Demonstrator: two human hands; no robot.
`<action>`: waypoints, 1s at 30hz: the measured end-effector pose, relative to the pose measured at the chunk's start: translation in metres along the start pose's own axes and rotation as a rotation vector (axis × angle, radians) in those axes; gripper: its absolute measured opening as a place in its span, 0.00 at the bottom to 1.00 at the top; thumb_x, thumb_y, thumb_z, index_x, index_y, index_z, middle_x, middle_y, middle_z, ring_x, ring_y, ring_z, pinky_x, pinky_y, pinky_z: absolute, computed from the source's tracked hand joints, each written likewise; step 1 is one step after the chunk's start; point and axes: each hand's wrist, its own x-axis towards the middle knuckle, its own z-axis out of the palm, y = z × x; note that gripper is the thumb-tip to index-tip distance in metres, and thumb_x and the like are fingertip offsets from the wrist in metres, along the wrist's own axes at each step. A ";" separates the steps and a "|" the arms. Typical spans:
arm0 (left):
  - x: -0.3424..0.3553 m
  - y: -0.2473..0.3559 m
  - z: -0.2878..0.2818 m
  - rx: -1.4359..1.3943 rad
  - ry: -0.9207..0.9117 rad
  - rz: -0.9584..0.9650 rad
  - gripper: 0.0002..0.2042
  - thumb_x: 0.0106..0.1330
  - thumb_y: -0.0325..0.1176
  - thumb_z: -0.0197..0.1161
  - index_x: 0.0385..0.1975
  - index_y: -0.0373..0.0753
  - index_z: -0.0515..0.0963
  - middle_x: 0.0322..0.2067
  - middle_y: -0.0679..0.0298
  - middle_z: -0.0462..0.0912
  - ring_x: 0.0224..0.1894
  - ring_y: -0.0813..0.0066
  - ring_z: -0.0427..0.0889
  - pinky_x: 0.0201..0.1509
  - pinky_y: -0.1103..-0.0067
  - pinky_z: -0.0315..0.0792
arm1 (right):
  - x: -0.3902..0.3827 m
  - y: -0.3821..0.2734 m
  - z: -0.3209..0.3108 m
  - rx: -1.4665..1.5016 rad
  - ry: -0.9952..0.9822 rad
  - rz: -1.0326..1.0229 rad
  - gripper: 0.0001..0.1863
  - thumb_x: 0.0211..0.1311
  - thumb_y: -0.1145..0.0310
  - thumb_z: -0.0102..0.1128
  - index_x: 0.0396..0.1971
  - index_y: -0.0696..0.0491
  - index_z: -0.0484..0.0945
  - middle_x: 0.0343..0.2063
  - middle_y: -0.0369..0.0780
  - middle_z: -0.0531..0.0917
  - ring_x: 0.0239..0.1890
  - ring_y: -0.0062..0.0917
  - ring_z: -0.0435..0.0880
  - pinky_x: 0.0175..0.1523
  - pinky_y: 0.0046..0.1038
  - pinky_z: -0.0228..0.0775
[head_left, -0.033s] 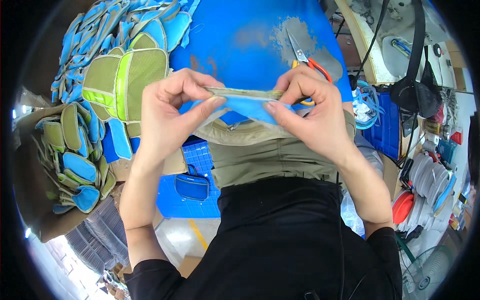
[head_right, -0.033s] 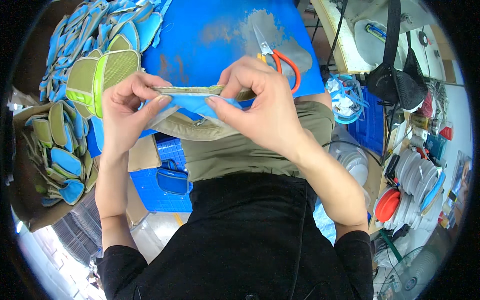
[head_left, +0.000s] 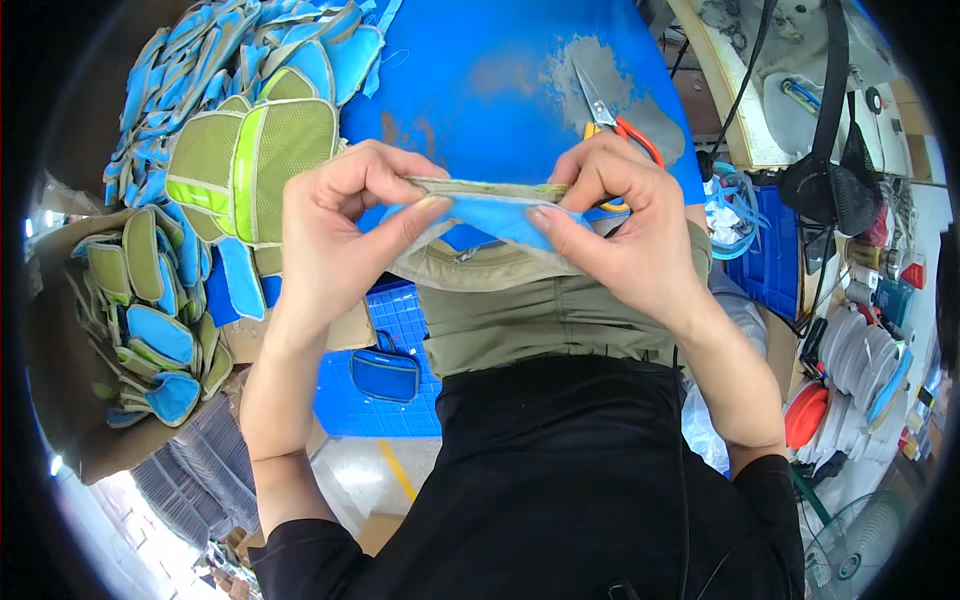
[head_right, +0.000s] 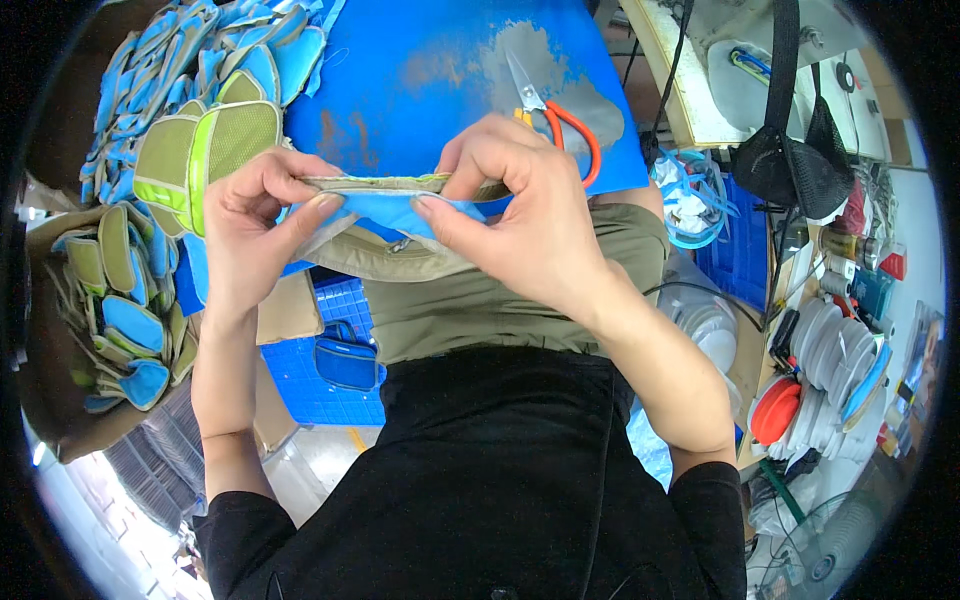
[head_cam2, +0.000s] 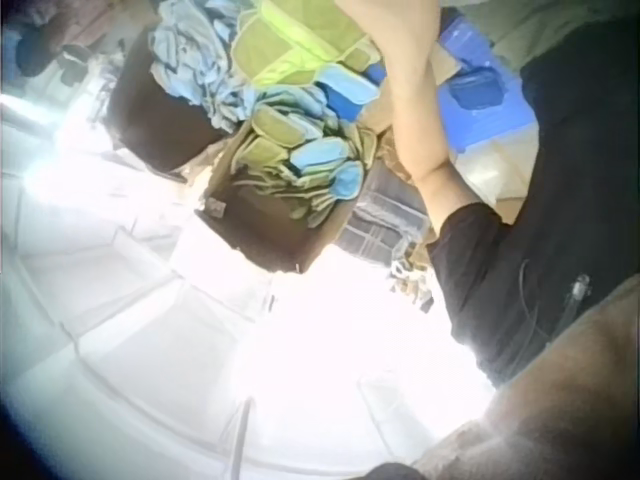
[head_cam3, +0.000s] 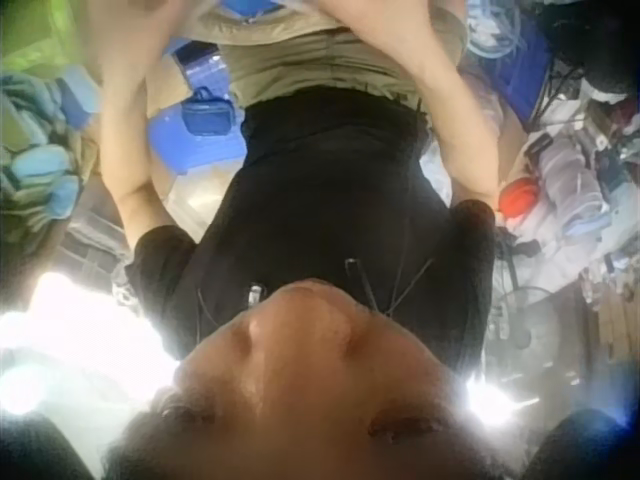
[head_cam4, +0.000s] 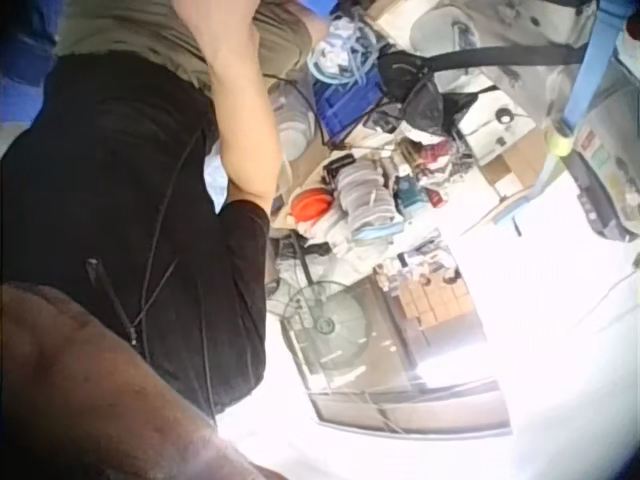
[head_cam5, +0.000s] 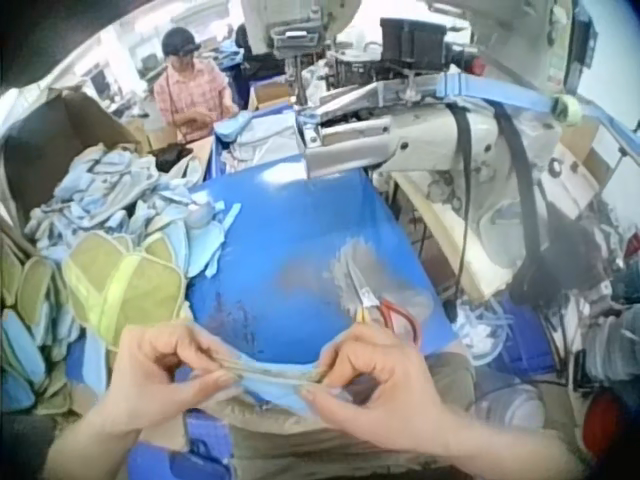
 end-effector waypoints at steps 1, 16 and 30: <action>-0.002 0.005 0.000 0.020 0.005 0.006 0.07 0.59 0.14 0.72 0.28 0.32 0.81 0.41 0.56 0.85 0.43 0.77 0.85 0.49 0.81 0.81 | -0.001 -0.002 0.000 0.001 0.008 -0.018 0.11 0.52 0.75 0.76 0.21 0.57 0.78 0.32 0.40 0.82 0.36 0.25 0.82 0.41 0.27 0.71; -0.027 0.065 0.006 0.220 0.054 0.214 0.10 0.56 0.15 0.74 0.22 0.33 0.78 0.38 0.54 0.87 0.37 0.76 0.84 0.41 0.81 0.76 | -0.018 -0.057 -0.015 -0.042 0.067 -0.143 0.13 0.51 0.76 0.75 0.18 0.55 0.76 0.27 0.40 0.82 0.33 0.29 0.82 0.40 0.30 0.69; -0.050 0.112 0.015 0.328 -0.038 0.397 0.10 0.52 0.16 0.74 0.20 0.36 0.78 0.33 0.58 0.89 0.36 0.72 0.85 0.41 0.77 0.75 | -0.060 -0.106 -0.032 -0.198 0.087 -0.268 0.14 0.53 0.75 0.74 0.21 0.53 0.73 0.25 0.37 0.80 0.30 0.31 0.80 0.41 0.33 0.64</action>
